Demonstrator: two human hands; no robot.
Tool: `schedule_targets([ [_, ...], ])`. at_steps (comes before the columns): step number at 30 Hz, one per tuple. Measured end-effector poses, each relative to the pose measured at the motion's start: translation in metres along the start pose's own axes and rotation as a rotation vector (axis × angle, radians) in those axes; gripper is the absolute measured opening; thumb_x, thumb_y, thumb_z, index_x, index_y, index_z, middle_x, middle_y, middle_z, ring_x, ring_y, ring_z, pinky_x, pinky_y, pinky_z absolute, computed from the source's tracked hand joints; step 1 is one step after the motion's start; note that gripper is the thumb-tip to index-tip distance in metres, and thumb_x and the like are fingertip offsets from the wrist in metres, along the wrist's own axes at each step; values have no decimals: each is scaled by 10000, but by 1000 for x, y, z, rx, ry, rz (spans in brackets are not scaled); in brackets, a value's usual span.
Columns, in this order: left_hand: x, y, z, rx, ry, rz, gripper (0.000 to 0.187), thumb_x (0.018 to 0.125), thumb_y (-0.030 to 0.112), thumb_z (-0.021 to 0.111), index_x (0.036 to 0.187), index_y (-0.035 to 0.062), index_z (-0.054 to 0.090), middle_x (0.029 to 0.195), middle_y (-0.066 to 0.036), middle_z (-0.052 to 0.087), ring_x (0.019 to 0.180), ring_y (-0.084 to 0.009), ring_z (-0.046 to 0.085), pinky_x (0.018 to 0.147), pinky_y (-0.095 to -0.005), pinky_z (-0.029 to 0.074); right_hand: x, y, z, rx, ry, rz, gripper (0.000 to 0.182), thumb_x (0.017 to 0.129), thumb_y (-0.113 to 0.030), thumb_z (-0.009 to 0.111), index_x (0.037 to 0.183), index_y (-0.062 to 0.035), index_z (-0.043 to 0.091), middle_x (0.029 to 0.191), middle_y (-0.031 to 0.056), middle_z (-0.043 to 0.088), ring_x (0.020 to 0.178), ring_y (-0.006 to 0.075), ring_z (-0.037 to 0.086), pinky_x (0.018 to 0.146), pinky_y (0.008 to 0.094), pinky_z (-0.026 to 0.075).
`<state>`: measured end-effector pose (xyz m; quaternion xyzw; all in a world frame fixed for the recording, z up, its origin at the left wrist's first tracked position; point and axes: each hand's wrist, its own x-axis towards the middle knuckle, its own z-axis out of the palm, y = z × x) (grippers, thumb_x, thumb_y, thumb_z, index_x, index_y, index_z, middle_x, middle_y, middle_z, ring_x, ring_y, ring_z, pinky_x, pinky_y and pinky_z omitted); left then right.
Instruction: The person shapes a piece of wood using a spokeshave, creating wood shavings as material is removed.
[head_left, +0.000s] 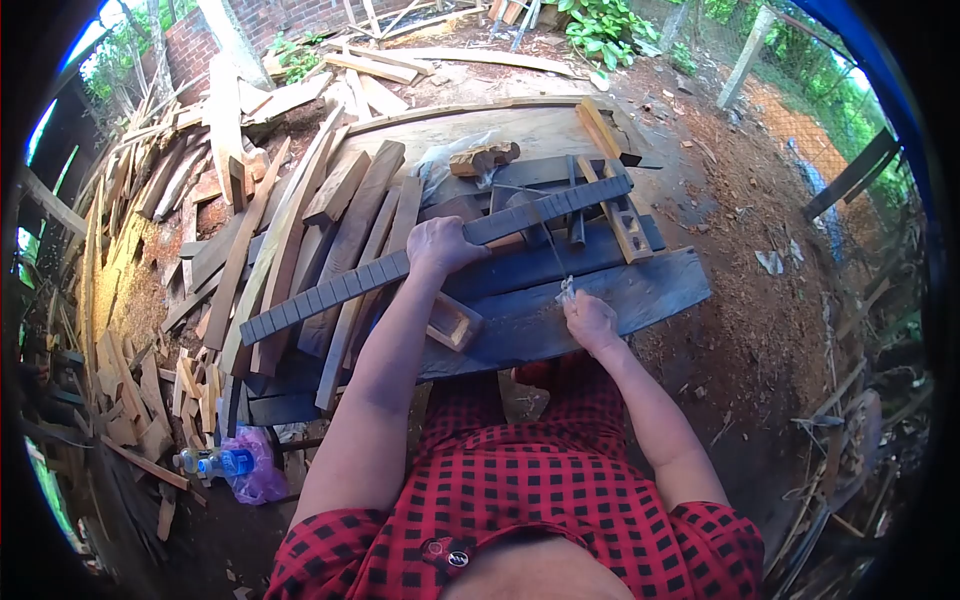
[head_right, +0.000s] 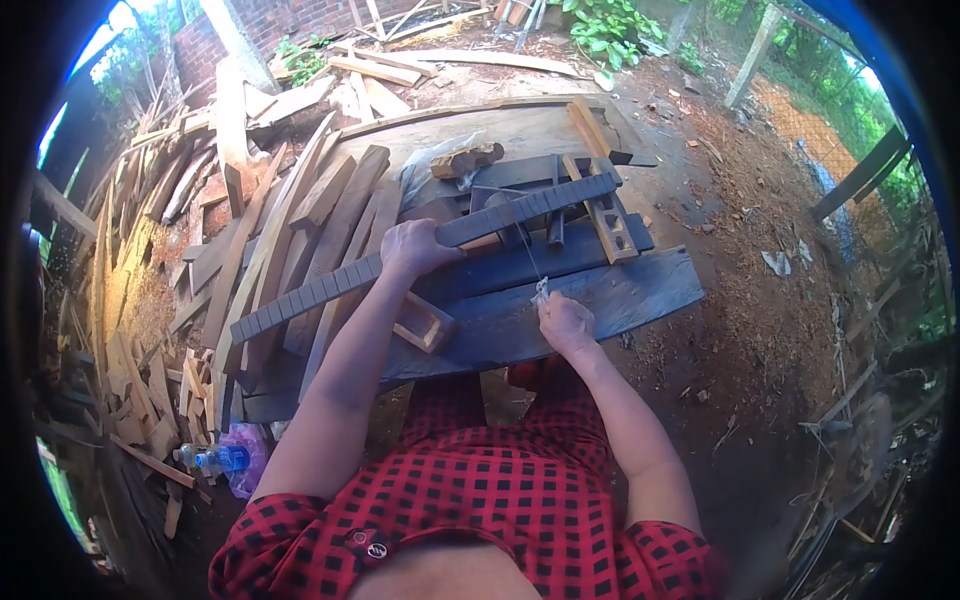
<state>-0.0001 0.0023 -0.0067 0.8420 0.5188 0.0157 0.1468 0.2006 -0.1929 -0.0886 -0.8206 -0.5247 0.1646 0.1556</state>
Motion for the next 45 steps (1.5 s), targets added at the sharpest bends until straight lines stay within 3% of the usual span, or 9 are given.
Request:
schedule_targets([
  [30,0,1,-1,18,-4,-13,622,659,614,748,988,87,725,1003,-128,717,1000,-275,673,874,-395,510,-15,-1,-12,-25,-24,-1,317,940,-324,507,927,-26,610,862,250,670,875,428,653,796,519,494],
  [36,3,2,0,28,-3,-21,615,652,610,754,991,98,731,1010,-116,719,1001,-264,676,873,-390,518,0,-7,0,160,7,22,330,934,-332,514,910,-26,633,879,247,673,882,425,653,796,514,496],
  [45,2,1,-1,26,-12,-5,650,658,643,729,999,89,726,1018,-135,715,1008,-282,671,881,-400,506,33,-16,-7,-4,1,45,334,928,-341,530,940,-30,654,930,234,682,921,419,653,816,508,499],
])
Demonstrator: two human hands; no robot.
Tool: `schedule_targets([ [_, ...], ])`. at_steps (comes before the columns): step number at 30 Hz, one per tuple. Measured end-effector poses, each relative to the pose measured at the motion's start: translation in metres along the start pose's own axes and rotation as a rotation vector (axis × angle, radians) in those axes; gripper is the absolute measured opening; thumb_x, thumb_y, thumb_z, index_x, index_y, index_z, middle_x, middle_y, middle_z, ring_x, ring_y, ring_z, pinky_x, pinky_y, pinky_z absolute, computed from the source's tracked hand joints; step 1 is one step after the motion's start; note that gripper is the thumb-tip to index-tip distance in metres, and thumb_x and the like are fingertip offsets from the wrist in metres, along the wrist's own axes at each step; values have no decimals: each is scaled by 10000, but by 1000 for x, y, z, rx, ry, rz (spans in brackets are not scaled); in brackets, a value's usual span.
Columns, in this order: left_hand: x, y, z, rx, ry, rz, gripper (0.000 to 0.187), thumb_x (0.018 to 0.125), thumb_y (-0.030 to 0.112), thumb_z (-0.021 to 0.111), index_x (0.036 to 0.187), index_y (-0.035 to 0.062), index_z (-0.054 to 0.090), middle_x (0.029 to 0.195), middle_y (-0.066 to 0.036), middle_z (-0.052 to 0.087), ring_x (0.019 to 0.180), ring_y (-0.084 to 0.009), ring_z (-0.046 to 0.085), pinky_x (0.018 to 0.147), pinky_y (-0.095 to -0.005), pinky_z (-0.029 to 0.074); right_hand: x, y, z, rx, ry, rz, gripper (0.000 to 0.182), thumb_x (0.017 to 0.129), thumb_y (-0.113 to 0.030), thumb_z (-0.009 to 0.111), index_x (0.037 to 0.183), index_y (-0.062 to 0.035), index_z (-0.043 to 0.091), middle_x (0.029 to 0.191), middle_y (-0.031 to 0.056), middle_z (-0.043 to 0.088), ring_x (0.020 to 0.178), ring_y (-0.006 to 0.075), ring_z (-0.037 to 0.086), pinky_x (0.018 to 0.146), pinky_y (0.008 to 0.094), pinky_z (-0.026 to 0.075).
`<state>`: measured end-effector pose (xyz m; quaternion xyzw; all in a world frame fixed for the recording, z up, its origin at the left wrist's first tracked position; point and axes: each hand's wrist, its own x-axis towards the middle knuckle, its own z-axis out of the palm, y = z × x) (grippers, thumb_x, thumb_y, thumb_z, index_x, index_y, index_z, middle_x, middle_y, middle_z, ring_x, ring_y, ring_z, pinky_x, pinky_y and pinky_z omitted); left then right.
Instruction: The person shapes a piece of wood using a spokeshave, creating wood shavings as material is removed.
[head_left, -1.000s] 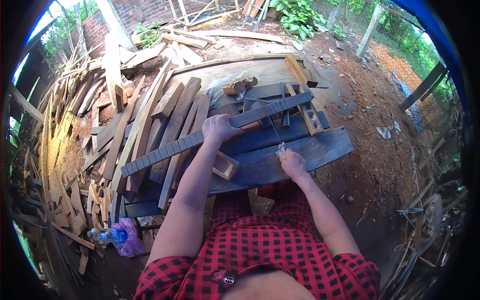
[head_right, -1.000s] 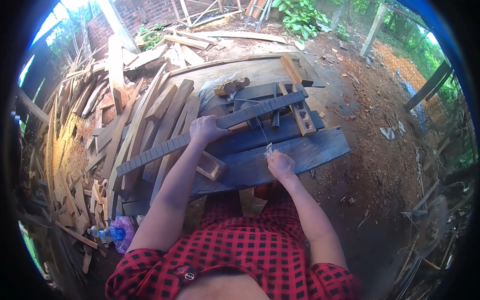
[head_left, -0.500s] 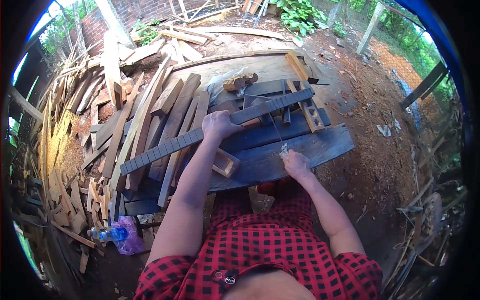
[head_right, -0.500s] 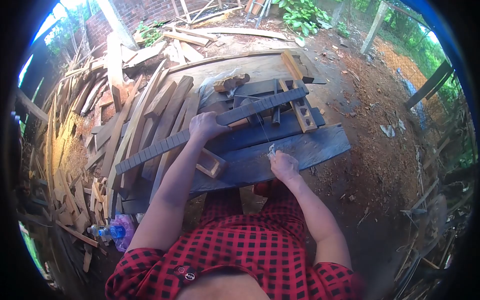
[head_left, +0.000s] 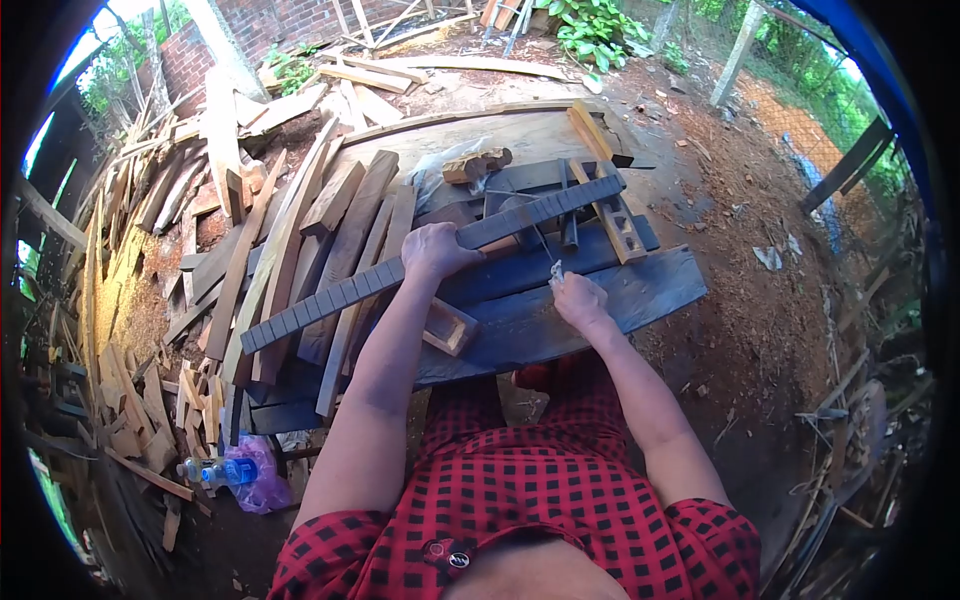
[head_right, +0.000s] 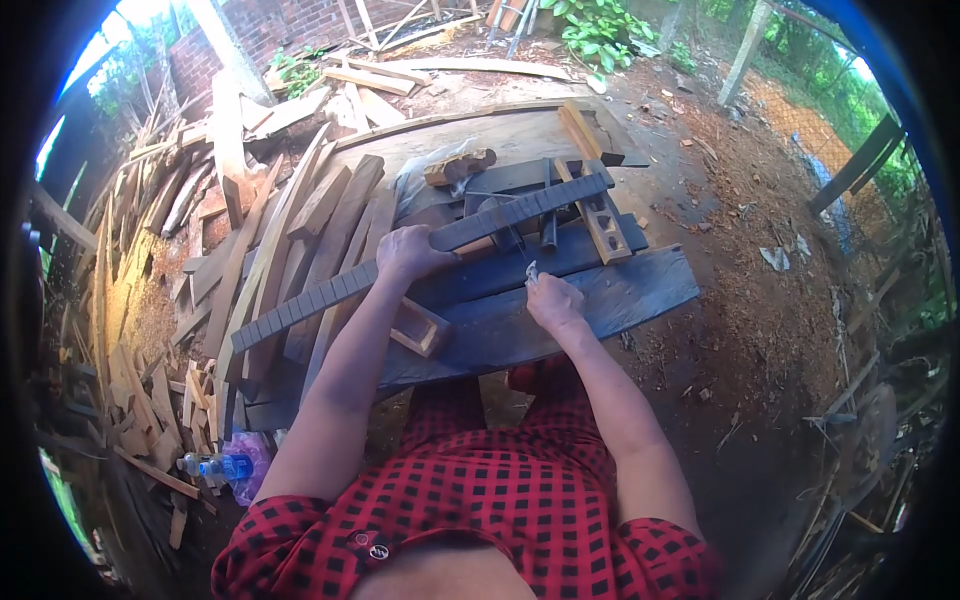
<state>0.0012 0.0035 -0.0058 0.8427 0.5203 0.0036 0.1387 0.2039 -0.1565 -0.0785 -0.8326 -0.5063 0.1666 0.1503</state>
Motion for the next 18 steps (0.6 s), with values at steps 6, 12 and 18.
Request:
schedule_targets([
  [6,1,-2,-2,-14,4,-13,648,651,638,735,1007,97,728,1016,-135,716,1007,-285,670,884,-401,503,3,-8,0,175,-81,-7,381,930,-381,532,954,-27,669,951,227,689,931,413,658,817,500,505],
  [12,-3,0,-3,-3,-9,-10,627,654,619,741,1006,101,730,1024,-128,716,1008,-279,671,881,-395,510,19,-15,-2,66,-90,14,391,930,-394,536,964,-32,679,937,244,682,919,418,657,800,503,508],
  [18,-1,1,-4,12,-26,-18,648,665,632,718,1037,102,725,1061,-138,708,1035,-285,661,902,-395,497,1,-13,-6,94,128,-47,284,936,-321,536,955,-41,580,861,250,677,875,417,666,773,512,511],
])
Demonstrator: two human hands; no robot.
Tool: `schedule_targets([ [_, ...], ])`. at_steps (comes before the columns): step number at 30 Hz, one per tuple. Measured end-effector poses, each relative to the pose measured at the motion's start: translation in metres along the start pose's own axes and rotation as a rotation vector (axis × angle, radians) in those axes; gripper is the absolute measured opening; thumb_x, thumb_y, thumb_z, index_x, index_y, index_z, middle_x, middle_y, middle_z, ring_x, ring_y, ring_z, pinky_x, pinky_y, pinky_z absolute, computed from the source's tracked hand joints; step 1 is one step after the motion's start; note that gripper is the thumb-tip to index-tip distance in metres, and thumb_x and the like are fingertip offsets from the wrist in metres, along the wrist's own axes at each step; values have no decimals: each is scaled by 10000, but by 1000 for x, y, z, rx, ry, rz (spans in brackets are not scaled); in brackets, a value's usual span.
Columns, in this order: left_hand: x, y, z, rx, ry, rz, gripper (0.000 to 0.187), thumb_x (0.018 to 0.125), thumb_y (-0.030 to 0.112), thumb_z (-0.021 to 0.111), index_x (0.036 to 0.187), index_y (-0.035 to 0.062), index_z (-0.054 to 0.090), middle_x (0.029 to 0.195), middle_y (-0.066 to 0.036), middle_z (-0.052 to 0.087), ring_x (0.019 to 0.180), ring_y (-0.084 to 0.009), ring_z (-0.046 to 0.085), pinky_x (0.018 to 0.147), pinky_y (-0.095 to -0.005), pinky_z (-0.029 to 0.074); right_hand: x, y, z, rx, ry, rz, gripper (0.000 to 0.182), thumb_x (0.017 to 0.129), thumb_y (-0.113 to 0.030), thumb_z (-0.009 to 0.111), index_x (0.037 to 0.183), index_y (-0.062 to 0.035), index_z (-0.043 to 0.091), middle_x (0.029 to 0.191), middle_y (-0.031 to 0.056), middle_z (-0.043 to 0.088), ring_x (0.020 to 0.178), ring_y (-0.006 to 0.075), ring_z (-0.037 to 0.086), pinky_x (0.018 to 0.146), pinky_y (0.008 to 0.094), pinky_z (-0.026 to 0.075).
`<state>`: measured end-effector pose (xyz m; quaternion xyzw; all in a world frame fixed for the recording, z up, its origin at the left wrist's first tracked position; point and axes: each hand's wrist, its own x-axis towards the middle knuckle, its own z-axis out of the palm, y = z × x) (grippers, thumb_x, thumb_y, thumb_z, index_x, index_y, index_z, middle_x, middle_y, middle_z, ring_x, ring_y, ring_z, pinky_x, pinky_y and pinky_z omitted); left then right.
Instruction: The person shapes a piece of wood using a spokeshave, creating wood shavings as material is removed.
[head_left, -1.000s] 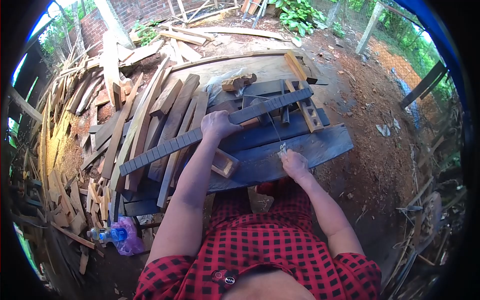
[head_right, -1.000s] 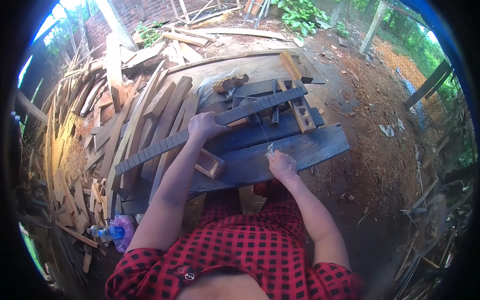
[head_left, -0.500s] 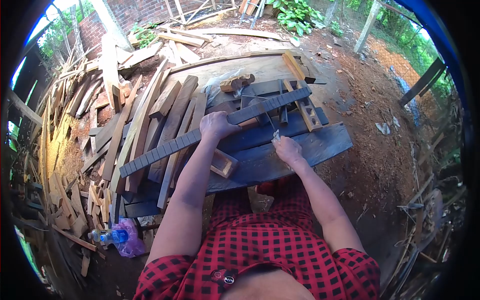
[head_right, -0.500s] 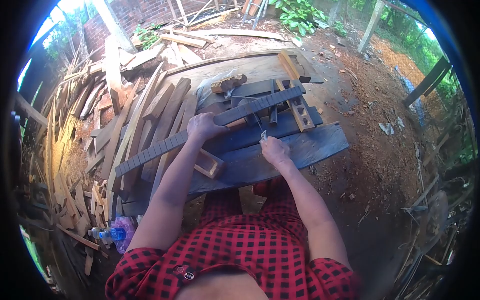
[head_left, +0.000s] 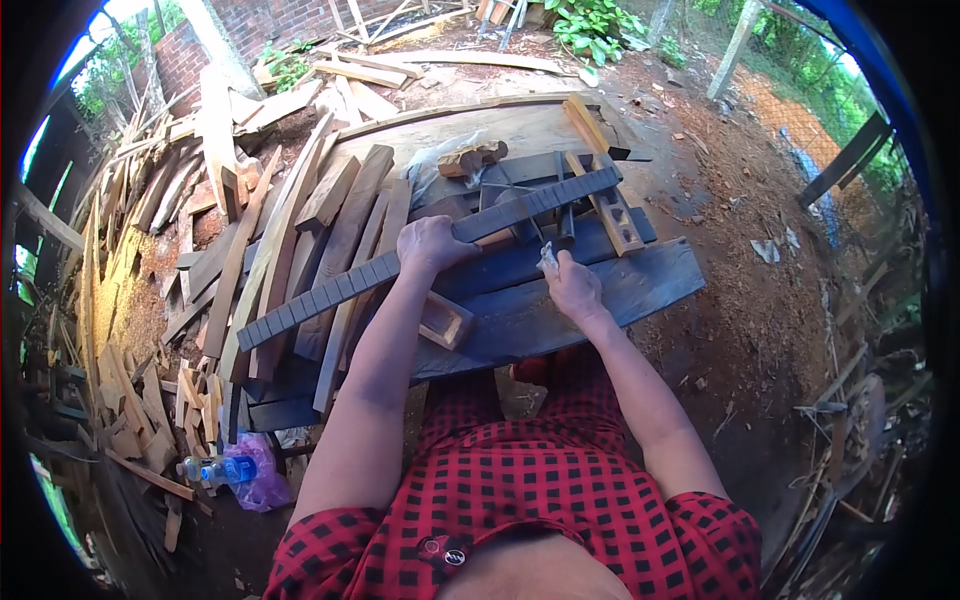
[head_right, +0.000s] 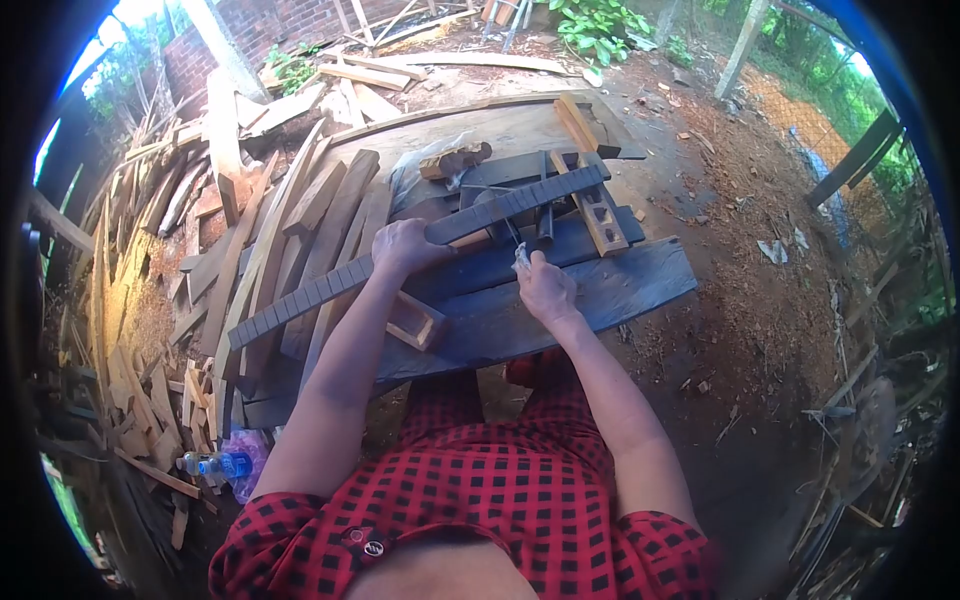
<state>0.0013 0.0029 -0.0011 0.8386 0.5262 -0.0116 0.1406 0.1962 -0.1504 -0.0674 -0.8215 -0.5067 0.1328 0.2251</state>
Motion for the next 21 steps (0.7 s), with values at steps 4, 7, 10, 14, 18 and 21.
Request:
schedule_targets([
  [4,-1,1,2,-14,36,14,620,643,607,752,999,100,735,1013,-124,719,992,-278,678,878,-387,517,2,8,7,-97,12,-82,217,944,-268,503,934,-54,537,811,229,680,839,416,673,766,524,509],
  [7,0,1,3,-17,45,14,609,641,605,752,989,105,739,1004,-126,721,986,-279,679,878,-387,516,-7,16,6,-125,-7,-108,209,947,-260,489,933,-59,544,809,222,682,837,413,675,765,524,510],
  [10,0,1,3,-17,54,14,599,645,602,751,982,108,741,993,-128,722,979,-281,680,876,-390,515,-34,24,-3,-139,-31,-95,214,948,-260,482,933,-58,551,825,221,684,847,409,676,769,519,511],
  [14,-2,1,3,-25,26,13,604,648,603,750,994,107,737,1007,-130,720,990,-282,678,884,-392,514,-20,29,5,-114,14,-122,238,960,-285,484,930,-57,549,799,222,664,818,416,654,730,527,490],
  [18,-1,2,3,-17,40,13,606,649,601,750,996,103,736,1020,-131,718,1002,-279,674,889,-394,513,33,4,20,-53,71,-161,242,958,-283,485,919,-54,553,809,222,667,816,418,652,730,528,490],
  [21,0,0,1,-12,26,13,621,657,603,732,1020,100,730,1042,-138,712,1026,-283,665,902,-395,503,42,1,24,-74,65,-124,243,955,-281,489,915,-50,554,808,218,668,811,420,651,727,528,490],
])
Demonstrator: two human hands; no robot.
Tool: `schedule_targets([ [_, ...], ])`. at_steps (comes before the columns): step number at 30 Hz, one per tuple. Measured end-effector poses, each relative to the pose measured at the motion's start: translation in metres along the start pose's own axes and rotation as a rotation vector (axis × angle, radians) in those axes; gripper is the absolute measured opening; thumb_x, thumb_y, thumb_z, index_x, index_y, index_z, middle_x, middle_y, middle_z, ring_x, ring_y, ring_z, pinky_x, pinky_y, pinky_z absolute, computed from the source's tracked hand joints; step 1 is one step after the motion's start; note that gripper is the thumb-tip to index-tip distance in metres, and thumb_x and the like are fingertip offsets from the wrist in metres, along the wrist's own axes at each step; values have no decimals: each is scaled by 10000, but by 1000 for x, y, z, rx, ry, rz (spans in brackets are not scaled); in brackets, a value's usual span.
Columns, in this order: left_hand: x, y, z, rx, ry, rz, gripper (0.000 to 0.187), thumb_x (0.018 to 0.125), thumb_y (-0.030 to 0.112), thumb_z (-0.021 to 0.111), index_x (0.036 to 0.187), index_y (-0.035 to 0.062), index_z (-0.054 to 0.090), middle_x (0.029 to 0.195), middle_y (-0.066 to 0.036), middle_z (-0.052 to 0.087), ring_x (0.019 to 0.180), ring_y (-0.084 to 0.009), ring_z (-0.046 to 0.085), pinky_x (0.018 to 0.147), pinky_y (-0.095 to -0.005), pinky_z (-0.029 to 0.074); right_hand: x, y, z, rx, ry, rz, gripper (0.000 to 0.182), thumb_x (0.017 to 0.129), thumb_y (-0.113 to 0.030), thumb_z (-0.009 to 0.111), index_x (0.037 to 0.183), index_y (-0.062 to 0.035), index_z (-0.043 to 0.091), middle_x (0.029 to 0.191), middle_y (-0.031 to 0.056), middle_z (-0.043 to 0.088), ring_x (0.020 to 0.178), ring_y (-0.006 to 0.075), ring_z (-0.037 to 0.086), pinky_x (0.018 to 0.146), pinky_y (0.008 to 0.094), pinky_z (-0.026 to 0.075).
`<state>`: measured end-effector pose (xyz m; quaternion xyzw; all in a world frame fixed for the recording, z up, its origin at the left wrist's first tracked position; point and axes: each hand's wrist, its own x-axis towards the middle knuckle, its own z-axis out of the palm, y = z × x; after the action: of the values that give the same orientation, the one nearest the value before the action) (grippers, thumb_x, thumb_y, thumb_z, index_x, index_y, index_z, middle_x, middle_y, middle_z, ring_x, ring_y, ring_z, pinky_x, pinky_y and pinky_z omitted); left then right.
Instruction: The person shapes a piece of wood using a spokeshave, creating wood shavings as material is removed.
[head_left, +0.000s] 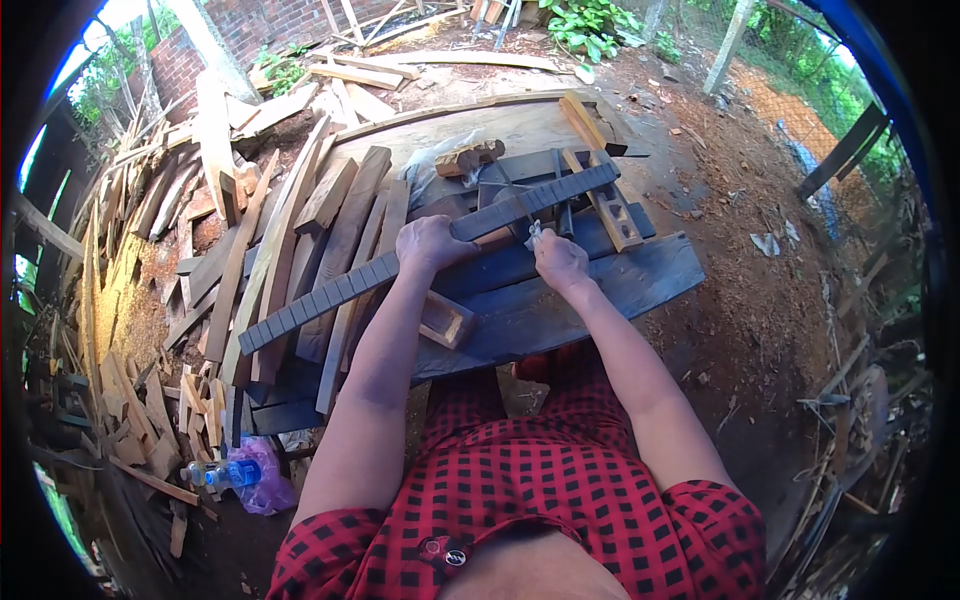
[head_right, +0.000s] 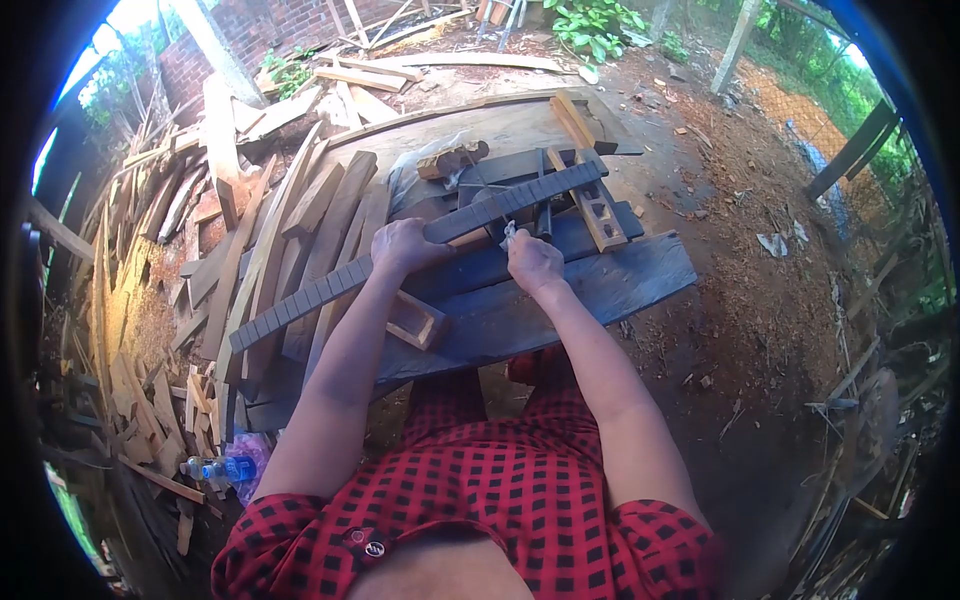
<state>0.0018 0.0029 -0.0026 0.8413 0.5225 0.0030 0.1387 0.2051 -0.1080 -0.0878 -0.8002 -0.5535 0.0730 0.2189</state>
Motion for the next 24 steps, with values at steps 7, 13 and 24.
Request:
schedule_targets([
  [7,0,1,-4,-12,-45,1,647,661,620,713,1041,97,725,1052,-142,710,1041,-287,659,913,-397,493,-86,27,-24,-39,-112,13,229,949,-263,482,928,-47,554,833,233,675,840,424,663,766,529,498],
  [13,3,-1,2,-11,-11,4,626,635,613,744,1002,105,736,1030,-134,717,1002,-279,676,885,-386,516,-18,12,-6,8,-21,-46,241,950,-274,487,921,-48,564,838,219,681,826,417,664,753,529,500],
  [24,4,-3,0,-15,-33,-1,633,654,616,731,1028,105,730,1045,-131,713,1027,-280,666,898,-392,505,-73,25,-20,-3,-106,-6,241,954,-276,481,917,-56,574,840,219,683,839,409,670,754,521,508],
])
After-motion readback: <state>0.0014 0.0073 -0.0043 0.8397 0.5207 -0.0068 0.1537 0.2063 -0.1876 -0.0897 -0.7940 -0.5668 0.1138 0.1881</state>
